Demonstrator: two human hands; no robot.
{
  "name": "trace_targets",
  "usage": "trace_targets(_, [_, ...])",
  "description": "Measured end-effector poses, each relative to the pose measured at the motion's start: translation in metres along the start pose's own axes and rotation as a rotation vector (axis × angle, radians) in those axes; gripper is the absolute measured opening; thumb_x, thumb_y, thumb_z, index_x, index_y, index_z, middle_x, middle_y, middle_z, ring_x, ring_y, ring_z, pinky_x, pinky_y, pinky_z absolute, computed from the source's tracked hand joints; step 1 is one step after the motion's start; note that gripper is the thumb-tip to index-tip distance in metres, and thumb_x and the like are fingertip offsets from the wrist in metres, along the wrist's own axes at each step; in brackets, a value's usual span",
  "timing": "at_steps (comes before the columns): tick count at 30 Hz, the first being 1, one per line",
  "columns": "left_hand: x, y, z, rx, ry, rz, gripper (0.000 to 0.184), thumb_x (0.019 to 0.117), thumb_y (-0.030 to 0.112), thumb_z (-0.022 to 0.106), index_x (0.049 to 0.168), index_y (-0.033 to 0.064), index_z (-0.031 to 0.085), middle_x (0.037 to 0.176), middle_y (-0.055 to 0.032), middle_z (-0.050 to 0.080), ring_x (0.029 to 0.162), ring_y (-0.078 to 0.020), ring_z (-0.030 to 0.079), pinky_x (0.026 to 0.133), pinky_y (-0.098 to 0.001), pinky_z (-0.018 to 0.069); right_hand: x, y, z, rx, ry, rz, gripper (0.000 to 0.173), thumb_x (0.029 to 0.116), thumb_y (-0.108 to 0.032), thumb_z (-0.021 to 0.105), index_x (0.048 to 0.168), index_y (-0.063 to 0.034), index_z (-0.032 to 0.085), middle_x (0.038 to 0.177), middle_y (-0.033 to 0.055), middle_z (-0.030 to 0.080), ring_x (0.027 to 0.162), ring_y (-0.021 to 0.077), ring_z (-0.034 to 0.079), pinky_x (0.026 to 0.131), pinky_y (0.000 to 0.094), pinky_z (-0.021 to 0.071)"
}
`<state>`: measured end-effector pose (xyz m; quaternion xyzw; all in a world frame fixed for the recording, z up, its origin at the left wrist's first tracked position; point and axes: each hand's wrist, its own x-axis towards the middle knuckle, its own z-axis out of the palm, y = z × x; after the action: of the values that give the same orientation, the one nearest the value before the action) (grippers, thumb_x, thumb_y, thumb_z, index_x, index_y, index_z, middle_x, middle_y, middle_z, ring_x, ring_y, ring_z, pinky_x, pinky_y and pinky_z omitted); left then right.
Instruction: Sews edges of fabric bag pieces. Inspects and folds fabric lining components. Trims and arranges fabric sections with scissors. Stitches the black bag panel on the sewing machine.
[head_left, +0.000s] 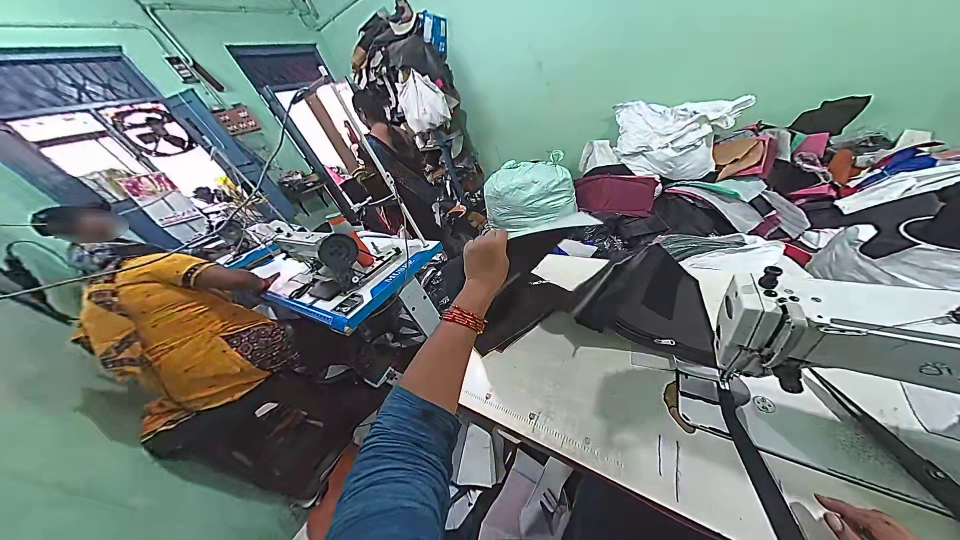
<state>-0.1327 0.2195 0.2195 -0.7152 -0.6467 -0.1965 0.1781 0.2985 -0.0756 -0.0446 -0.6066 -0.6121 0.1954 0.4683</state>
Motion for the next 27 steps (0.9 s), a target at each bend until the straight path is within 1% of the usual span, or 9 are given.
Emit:
trace_targets(4, [-0.021,0.045,-0.027,-0.089,0.039,0.004,0.032,0.101,0.003,0.045,0.122,-0.0012,0.069,0.115,-0.0237,0.072,0.105,-0.0419,0.071,0.085,-0.0601,0.0554,0.001,-0.004,0.002,-0.022,0.002,0.002,0.034,0.1024,-0.012,0.056,0.115,0.0182,0.066,0.103,0.0353,0.066,0.091,0.0273,0.066,0.086,0.0326,0.0544])
trace_targets(7, [-0.054,0.088,-0.03,-0.254,-0.261,0.03,0.032,0.1046,0.009,0.044,0.126,0.0003,0.066,0.12,-0.0234,0.069,0.112,-0.0416,0.068,0.091,-0.0611,0.0535,0.001,-0.006,0.003,-0.03,-0.008,0.007,0.035,0.1035,-0.013,0.055,0.115,0.0188,0.066,0.104,0.0357,0.066,0.093,0.0283,0.067,0.088,0.0333,0.054])
trace_targets(11, [-0.089,0.138,0.011,-0.603,-0.521,0.14,0.033,0.1095,0.017,0.045,0.109,-0.0062,0.068,0.108,-0.0249,0.069,0.108,-0.0386,0.067,0.094,-0.0567,0.0527,0.002,0.0,0.002,-0.044,-0.036,-0.028,0.036,0.1031,-0.014,0.055,0.113,0.0183,0.067,0.1,0.0334,0.066,0.088,0.023,0.064,0.082,0.0293,0.0523])
trace_targets(14, [-0.103,0.167,0.023,-0.866,-0.665,0.162,0.033,0.1093,0.013,0.046,0.128,-0.0073,0.064,0.112,-0.0258,0.069,0.106,-0.0335,0.068,0.097,-0.0493,0.0514,0.001,0.005,0.0,-0.04,-0.026,-0.047,0.034,0.1009,-0.013,0.056,0.111,0.0165,0.069,0.098,0.0294,0.067,0.087,0.0184,0.063,0.081,0.0259,0.0524])
trace_targets(17, [-0.113,0.186,0.018,-1.126,-0.866,0.176,0.042,0.11,0.008,0.044,0.151,0.0002,0.046,0.108,-0.0235,0.071,0.08,-0.0225,0.07,0.074,-0.0355,0.0579,-0.004,-0.001,-0.001,-0.048,0.031,-0.016,0.036,0.0991,-0.019,0.054,0.108,0.0111,0.07,0.097,0.0194,0.068,0.085,0.0084,0.062,0.078,0.0203,0.0513])
trace_targets(19, [-0.11,0.178,0.007,-1.098,-0.908,0.3,0.04,0.1103,0.012,0.045,0.148,-0.0017,0.05,0.122,-0.0249,0.068,0.096,-0.0281,0.071,0.085,-0.0406,0.057,-0.003,-0.008,-0.001,-0.054,0.048,0.008,0.037,0.0983,-0.022,0.055,0.108,0.0084,0.072,0.098,0.0179,0.07,0.084,0.0079,0.063,0.078,0.0212,0.0518])
trace_targets(23, [-0.111,0.125,-0.003,-0.88,-0.799,0.567,0.041,0.1074,0.021,0.054,0.141,-0.002,0.058,0.131,-0.0228,0.067,0.12,-0.0318,0.066,0.106,-0.0473,0.0493,0.01,-0.033,-0.004,-0.032,-0.019,-0.028,0.036,0.0986,-0.026,0.056,0.111,0.0032,0.074,0.098,0.0114,0.069,0.079,0.002,0.06,0.069,0.0151,0.0492])
trace_targets(25, [-0.119,0.09,0.0,-0.836,-0.834,0.622,0.047,0.0999,0.026,0.066,0.139,0.0,0.061,0.136,-0.0218,0.064,0.128,-0.0331,0.061,0.109,-0.0504,0.0461,0.025,-0.056,-0.001,-0.093,-0.077,-0.158,0.041,0.0964,-0.034,0.062,0.116,-0.0004,0.074,0.105,0.0164,0.07,0.087,0.0142,0.063,0.07,0.0265,0.0517])
trace_targets(27, [-0.131,0.062,0.0,-0.784,-0.901,0.62,0.064,0.0883,0.032,0.08,0.144,0.0062,0.059,0.147,-0.0195,0.056,0.143,-0.0377,0.046,0.116,-0.0552,0.037,0.041,-0.08,0.007,-0.157,-0.159,-0.299,0.057,0.0903,-0.045,0.068,0.13,-0.0048,0.069,0.122,0.0196,0.069,0.109,0.0321,0.063,0.087,0.0466,0.0524])
